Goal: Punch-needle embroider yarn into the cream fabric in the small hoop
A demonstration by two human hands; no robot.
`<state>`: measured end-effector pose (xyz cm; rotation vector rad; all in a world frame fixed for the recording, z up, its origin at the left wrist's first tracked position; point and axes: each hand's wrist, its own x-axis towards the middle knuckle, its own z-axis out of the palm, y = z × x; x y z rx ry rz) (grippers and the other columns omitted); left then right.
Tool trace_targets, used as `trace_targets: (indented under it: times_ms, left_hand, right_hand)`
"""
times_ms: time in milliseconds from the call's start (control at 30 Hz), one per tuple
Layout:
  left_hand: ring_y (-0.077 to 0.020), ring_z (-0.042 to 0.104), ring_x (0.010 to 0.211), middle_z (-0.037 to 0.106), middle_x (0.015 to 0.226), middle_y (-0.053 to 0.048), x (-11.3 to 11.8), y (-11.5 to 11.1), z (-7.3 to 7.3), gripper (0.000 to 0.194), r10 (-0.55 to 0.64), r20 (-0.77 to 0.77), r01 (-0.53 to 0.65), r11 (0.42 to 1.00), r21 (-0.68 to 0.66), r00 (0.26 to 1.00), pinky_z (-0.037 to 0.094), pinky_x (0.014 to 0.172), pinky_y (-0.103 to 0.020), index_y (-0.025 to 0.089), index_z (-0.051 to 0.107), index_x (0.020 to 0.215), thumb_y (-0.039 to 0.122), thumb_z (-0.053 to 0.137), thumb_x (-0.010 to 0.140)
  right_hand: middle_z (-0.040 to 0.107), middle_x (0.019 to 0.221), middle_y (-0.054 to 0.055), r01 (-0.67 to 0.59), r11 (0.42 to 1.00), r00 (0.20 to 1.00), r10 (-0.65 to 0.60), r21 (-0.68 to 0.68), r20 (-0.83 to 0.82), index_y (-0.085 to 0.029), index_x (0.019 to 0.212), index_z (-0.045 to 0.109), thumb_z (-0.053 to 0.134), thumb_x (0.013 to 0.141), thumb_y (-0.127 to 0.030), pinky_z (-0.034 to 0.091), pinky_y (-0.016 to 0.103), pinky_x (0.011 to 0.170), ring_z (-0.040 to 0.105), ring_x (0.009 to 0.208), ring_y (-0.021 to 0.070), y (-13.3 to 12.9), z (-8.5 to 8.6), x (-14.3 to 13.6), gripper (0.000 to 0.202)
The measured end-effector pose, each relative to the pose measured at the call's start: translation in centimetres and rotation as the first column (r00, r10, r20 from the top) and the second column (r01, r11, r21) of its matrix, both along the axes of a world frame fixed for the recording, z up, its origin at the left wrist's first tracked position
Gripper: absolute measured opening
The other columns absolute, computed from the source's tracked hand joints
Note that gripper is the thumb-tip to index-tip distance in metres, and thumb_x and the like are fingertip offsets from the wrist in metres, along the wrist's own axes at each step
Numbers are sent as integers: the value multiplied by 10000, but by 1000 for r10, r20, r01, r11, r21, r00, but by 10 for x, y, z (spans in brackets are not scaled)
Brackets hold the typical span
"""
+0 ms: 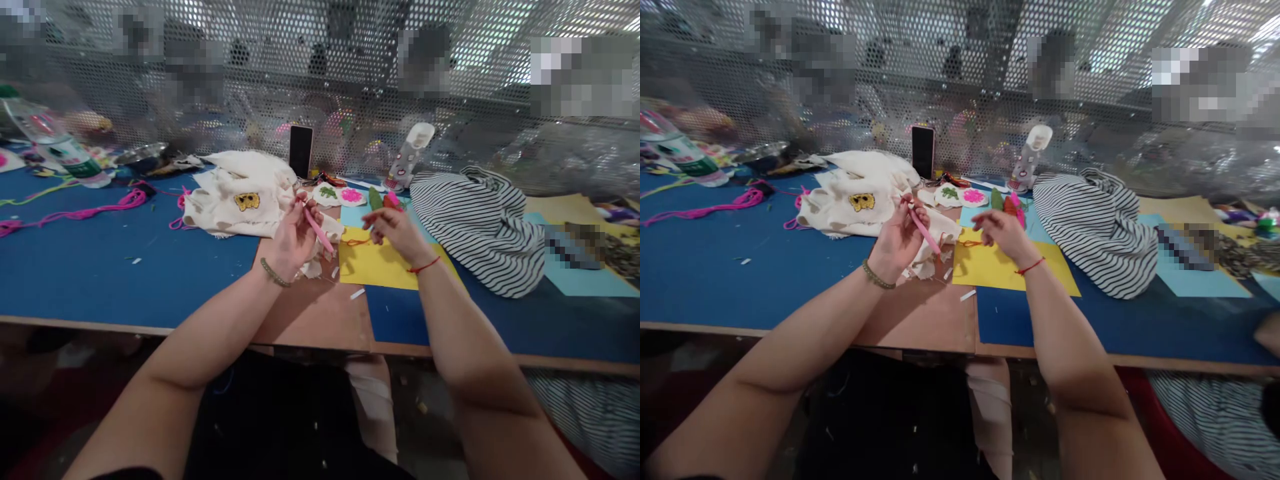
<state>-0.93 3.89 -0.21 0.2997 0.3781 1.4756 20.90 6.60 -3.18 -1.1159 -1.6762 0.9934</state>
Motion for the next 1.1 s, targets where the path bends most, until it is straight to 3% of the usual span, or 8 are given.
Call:
trace_targets:
  times_ms: [100, 167, 267, 367, 467, 600, 800, 1100]
  left_hand:
    - [-60, 610, 643, 612, 712, 9, 2, 0, -3, 220, 14, -19, -14, 1000, -7, 1000, 525, 716, -175, 172, 633, 960, 152, 417, 994]
    - [-62, 631, 677, 637, 737, 9, 4, 0, -8, 220, 22, -46, -22, 1000, 7, 999, 529, 791, -194, 177, 646, 1045, 149, 434, 988]
    - [-101, 678, 818, 697, 836, -20, 6, 1, -17, 224, -24, -144, 34, 997, 68, 989, 498, 946, -266, 176, 661, 1109, 191, 482, 975]
    - [-176, 669, 1045, 735, 1007, -80, 8, -2, -24, 270, -98, -264, 146, 975, 165, 959, 435, 1044, -340, 175, 672, 1159, 291, 548, 950]
    - [-213, 635, 1144, 734, 1089, -101, 10, -7, -26, 284, -136, -331, 227, 941, 252, 934, 441, 1020, -349, 194, 681, 1163, 321, 596, 923]
    - [-200, 657, 1087, 736, 1072, -78, 12, -11, -25, 233, -155, -367, 269, 920, 284, 917, 485, 920, -315, 216, 687, 1119, 232, 634, 893]
    - [-152, 683, 822, 717, 859, -46, 10, -5, -28, 98, -66, -339, 151, 962, 229, 938, 506, 816, -294, 169, 676, 967, 165, 622, 885]
    - [-145, 694, 815, 721, 873, -68, 6, 4, -27, 172, 35, -244, -2, 991, 136, 969, 502, 925, -339, 131, 662, 876, 98, 504, 935]
  right_hand:
    - [699, 1040, 69, -336, 918, 942, 329, -211, -69, -193, 1101, 599, 729, 748, -358, 513, 270, 544, 622, 564, 97, -20, -1, -33, 412]
    - [707, 953, 57, -447, 843, 895, 426, -300, -134, -182, 1078, 594, 748, 737, -382, 540, 294, 573, 650, 585, 122, -27, -4, -47, 425]
    - [666, 709, 5, -380, 872, 925, 351, -309, -147, -159, 893, 617, 774, 723, -420, 535, 280, 593, 620, 558, 112, -26, -10, -51, 348]
    - [628, 613, -24, -309, 905, 950, 278, -294, -144, -159, 845, 627, 814, 670, -461, 516, 267, 560, 585, 515, 103, -21, -12, -45, 396]
    - [609, 575, -27, -327, 891, 943, 285, -314, -172, -157, 839, 635, 802, 674, -512, 499, 264, 540, 573, 500, 105, -19, -10, -40, 426]
    - [578, 595, -32, -337, 889, 929, 261, -310, -263, -155, 784, 623, 819, 661, -511, 457, 258, 502, 534, 478, 88, -20, -5, -36, 425]
    - [521, 541, -44, -366, 871, 929, 324, -328, -177, -150, 800, 640, 784, 693, -538, 381, 250, 453, 461, 442, 75, -20, -4, -30, 428]
    - [492, 459, -49, -245, 912, 942, 304, -329, 140, -133, 810, 691, 749, 699, -560, 365, 239, 457, 448, 432, 79, -11, 4, -3, 445]
